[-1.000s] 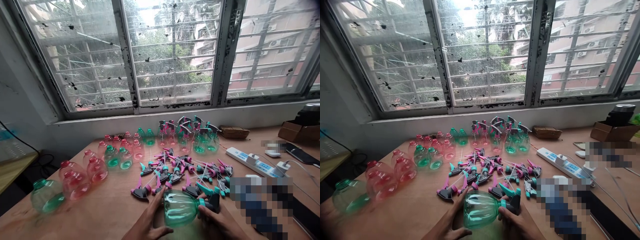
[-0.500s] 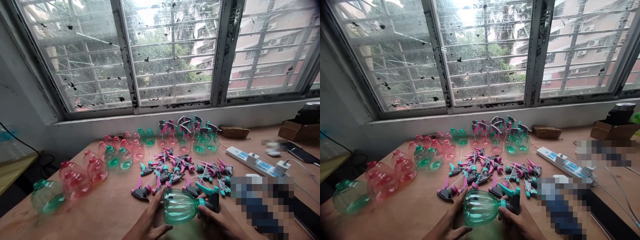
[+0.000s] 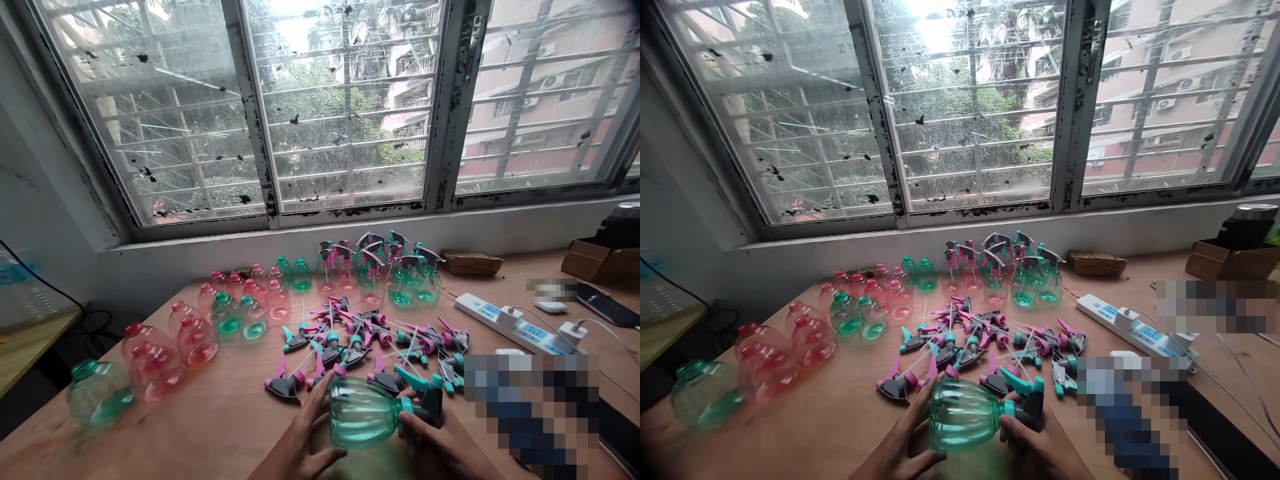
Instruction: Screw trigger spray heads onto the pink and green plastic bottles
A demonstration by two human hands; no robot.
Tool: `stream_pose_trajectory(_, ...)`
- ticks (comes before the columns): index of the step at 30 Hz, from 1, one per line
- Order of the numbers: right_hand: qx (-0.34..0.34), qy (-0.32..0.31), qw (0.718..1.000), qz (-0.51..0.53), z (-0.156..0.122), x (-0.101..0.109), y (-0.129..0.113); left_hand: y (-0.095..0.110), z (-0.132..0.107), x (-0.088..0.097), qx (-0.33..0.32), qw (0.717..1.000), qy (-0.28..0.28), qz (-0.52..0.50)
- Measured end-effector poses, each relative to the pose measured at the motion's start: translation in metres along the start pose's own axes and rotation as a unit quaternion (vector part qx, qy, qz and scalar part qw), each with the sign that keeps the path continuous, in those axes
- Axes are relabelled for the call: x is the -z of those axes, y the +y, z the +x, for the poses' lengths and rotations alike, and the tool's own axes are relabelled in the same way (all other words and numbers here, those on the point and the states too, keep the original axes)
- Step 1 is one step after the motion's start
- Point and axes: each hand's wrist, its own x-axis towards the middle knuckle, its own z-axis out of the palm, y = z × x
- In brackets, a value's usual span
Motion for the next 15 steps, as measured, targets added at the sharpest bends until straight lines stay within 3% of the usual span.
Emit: stream_pose_trajectory(15,-0.001,0.005,1.0,-0.001,-0.0004,-0.0003,-0.0003,0.003,-0.0014,0.0,0.038,0.997,0.004,0.062)
